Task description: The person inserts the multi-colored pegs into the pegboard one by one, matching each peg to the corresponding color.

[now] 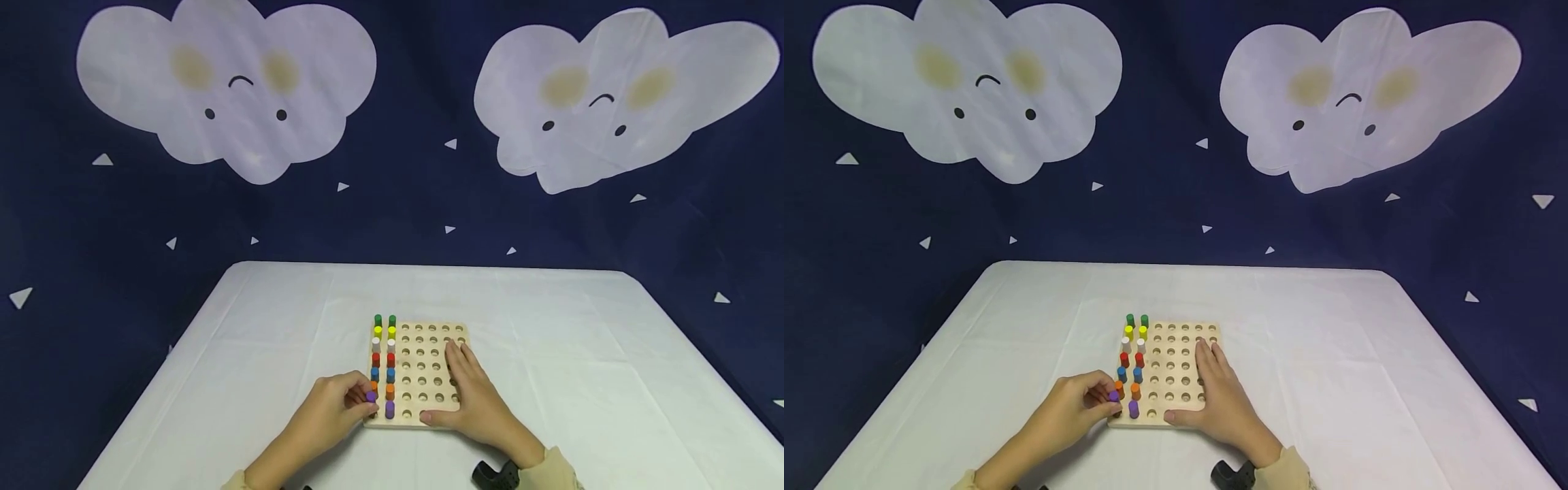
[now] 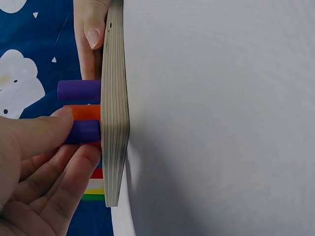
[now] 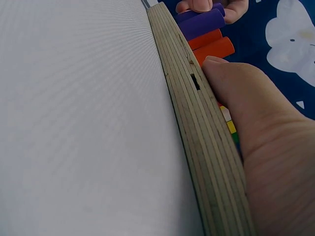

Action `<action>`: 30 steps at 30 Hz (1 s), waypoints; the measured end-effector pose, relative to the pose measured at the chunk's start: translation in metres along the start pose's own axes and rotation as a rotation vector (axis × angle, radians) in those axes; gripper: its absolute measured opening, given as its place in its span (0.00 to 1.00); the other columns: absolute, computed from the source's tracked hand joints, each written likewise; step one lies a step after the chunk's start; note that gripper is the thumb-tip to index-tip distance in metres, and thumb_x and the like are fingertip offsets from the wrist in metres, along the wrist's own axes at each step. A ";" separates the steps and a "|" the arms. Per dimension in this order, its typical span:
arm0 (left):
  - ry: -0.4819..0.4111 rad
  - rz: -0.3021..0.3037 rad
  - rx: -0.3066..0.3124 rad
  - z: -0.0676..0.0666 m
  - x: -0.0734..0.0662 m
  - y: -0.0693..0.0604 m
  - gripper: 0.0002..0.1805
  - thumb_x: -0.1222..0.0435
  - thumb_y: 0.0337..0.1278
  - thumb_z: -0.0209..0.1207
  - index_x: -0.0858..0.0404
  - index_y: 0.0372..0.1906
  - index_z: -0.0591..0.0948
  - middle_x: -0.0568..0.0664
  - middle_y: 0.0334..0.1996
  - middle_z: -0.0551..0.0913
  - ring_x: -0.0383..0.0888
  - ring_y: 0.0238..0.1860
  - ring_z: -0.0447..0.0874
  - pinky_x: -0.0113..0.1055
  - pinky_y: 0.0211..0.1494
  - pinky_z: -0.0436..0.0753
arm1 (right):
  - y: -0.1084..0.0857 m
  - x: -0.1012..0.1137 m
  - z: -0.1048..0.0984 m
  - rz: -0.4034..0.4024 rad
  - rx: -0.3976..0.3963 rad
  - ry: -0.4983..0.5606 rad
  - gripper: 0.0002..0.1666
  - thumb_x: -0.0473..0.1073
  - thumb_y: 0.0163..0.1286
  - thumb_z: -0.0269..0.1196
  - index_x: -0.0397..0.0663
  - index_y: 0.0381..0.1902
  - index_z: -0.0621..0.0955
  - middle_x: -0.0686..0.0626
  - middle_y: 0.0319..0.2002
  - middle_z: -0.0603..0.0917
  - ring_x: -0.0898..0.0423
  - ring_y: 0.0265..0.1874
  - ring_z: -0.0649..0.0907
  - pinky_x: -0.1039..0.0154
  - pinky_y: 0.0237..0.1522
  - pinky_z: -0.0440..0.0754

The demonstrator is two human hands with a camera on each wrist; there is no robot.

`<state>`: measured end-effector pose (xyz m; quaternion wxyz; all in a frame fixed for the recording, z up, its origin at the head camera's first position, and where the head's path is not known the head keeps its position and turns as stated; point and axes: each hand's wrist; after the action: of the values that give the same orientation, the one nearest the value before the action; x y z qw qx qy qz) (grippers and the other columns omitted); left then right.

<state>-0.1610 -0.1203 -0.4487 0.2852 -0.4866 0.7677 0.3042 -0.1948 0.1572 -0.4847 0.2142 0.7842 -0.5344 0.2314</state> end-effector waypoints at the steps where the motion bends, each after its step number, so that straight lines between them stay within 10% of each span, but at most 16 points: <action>1: -0.002 -0.002 0.006 0.000 0.000 0.000 0.07 0.66 0.53 0.70 0.59 0.33 0.82 0.39 0.28 0.84 0.28 0.30 0.80 0.24 0.34 0.82 | 0.000 0.000 0.000 0.001 0.002 0.001 0.79 0.80 0.44 0.68 0.45 0.79 0.47 0.46 0.80 0.46 0.41 0.80 0.43 0.33 0.73 0.49; 22: -0.021 -0.013 0.141 -0.008 0.000 -0.007 0.07 0.62 0.55 0.70 0.58 0.37 0.84 0.37 0.30 0.84 0.28 0.31 0.80 0.25 0.36 0.82 | -0.001 -0.004 0.001 0.002 0.009 -0.007 0.80 0.81 0.43 0.68 0.46 0.80 0.46 0.47 0.81 0.45 0.41 0.80 0.43 0.33 0.73 0.50; 30: 0.019 0.013 0.083 -0.002 0.004 -0.009 0.07 0.64 0.56 0.69 0.57 0.38 0.84 0.38 0.31 0.86 0.28 0.33 0.82 0.26 0.39 0.82 | -0.001 -0.005 0.003 -0.025 -0.001 -0.027 0.79 0.81 0.44 0.68 0.46 0.80 0.46 0.47 0.81 0.45 0.41 0.80 0.43 0.34 0.74 0.50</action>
<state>-0.1549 -0.1272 -0.4515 0.2959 -0.4723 0.7854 0.2694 -0.1953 0.1596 -0.4901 0.2102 0.7938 -0.5276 0.2176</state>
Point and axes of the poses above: each hand's wrist, its own y-axis towards the middle knuckle, its own z-axis out of the palm, x = y × z
